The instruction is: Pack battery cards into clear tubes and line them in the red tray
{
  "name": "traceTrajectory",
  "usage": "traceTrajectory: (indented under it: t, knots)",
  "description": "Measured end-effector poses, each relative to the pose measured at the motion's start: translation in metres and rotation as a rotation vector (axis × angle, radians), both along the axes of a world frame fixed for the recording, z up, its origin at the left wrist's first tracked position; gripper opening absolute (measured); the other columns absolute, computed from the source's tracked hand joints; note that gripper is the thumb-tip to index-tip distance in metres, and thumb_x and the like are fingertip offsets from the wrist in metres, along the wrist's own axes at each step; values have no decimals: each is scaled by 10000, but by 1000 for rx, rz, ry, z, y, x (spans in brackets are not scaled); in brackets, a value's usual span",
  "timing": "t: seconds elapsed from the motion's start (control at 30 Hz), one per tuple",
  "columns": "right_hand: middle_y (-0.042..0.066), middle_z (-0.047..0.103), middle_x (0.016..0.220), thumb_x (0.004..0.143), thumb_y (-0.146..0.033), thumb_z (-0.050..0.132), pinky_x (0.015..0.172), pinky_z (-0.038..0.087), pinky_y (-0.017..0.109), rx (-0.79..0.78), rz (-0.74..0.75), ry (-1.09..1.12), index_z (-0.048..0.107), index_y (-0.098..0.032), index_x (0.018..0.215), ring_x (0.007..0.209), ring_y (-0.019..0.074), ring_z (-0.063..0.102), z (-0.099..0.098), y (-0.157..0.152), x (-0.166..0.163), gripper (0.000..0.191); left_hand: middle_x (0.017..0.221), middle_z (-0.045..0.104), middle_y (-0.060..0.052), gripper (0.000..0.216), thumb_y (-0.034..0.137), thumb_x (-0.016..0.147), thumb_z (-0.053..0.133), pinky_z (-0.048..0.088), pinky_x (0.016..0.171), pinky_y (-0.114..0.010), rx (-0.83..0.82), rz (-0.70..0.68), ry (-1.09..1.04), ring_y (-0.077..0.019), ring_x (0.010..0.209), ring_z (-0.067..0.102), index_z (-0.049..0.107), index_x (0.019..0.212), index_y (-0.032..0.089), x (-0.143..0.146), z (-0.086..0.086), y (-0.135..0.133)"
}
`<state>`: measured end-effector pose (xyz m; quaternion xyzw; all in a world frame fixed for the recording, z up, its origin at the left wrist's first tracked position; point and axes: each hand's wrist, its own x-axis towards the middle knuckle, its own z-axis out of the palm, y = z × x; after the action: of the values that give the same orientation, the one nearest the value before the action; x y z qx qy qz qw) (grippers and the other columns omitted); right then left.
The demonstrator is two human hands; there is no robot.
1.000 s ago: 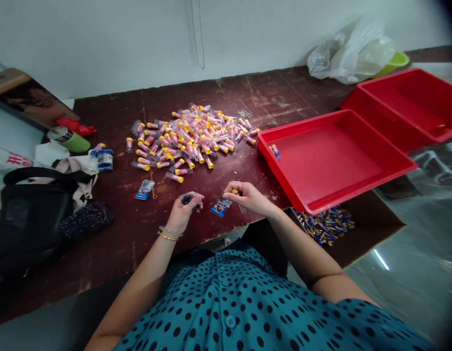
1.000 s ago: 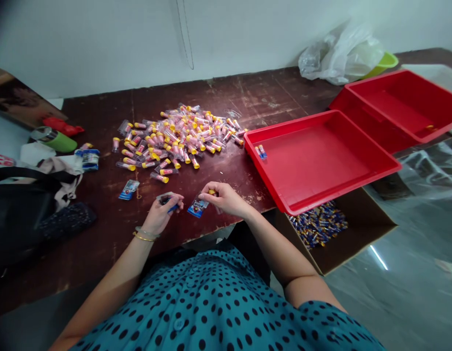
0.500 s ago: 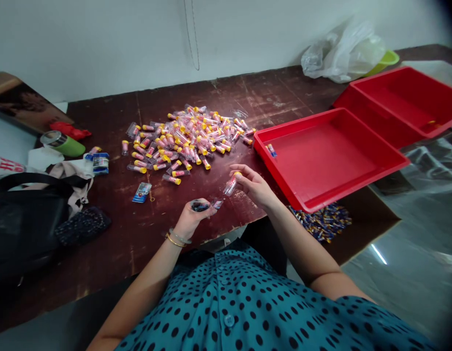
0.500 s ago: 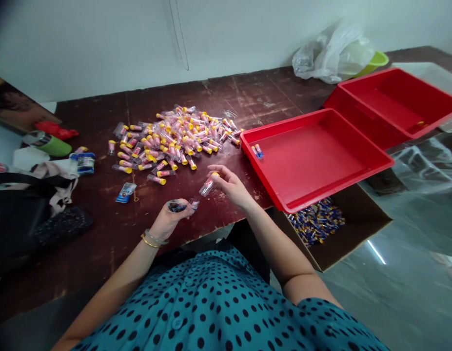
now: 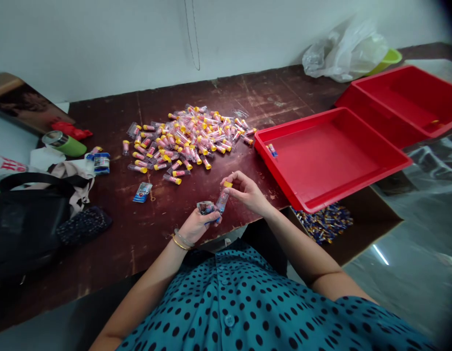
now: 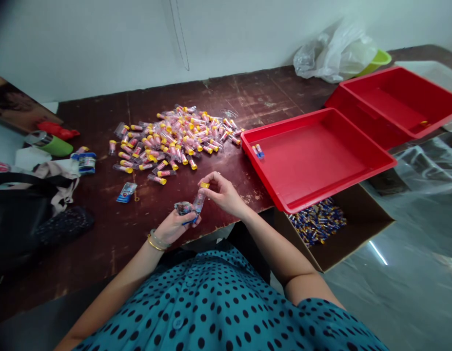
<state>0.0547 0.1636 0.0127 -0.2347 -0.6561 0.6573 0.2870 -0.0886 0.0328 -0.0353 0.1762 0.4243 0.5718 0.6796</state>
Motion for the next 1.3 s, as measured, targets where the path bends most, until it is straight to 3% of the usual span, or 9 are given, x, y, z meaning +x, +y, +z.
traceTrajectory:
  t: [0.17,0.3,0.47,0.67,0.93,1.0,1.1,1.2,1.3]
  knots:
    - [32,647,971,832,-380,681,825,503,296,84,-54,-99,594,-196,913,875,154,609,-20,-14,4,219,859,643,-9,419,354,657,848,488,579,-252,-22,102,8,-131,716,589,654,979,169,13,0,0]
    - [41,662,1023,847,-385,669,881,506,306,-18,-30,-46,622,-203,1004,946,167,631,-34,-33,7,245,854,659,-10,390,366,674,837,494,611,-236,-46,144,-5,-118,717,585,677,966,162,18,3,0]
    - [53,650,1142,846,-392,672,998,461,337,-8,-43,-14,638,-208,941,1083,194,611,-32,-41,11,210,874,686,-14,393,345,649,855,493,675,-227,-22,173,32,-118,756,598,699,959,160,20,7,1]
    - [57,651,1123,848,-351,673,998,454,336,41,-55,-8,646,-200,912,1068,186,611,-28,-31,12,166,874,690,-15,404,361,629,863,498,655,-228,-40,183,46,-121,750,605,703,939,157,22,8,4]
    - [27,625,993,817,-384,701,862,533,316,-253,-95,67,516,-262,1189,934,169,646,-26,-32,11,433,819,668,-26,450,421,641,845,475,581,-228,-53,188,60,-123,696,584,700,964,143,26,11,12]
    - [26,617,1013,838,-423,663,799,554,316,-260,-145,82,488,-278,1230,874,168,664,-20,-3,22,453,806,659,-36,431,455,716,782,463,569,-236,-37,148,61,-129,680,581,700,996,138,25,12,13]
    - [23,629,1007,850,-474,619,711,556,293,-68,-347,26,425,-295,1304,798,159,669,-7,83,54,525,825,654,-44,384,430,759,750,453,579,-240,-31,108,68,-130,684,580,702,1012,144,20,10,14]
    - [44,670,996,862,-454,574,729,543,271,213,-639,-425,452,-227,1288,795,139,655,1,182,91,498,828,653,-42,376,404,735,776,450,588,-241,-67,118,73,-130,686,576,706,1005,151,13,6,13]
    - [85,701,880,799,-330,652,749,533,318,257,-702,-662,609,-135,1078,770,176,650,-10,246,107,343,838,652,-41,377,397,731,781,447,592,-239,-93,132,76,-129,694,572,706,1014,159,8,1,9]
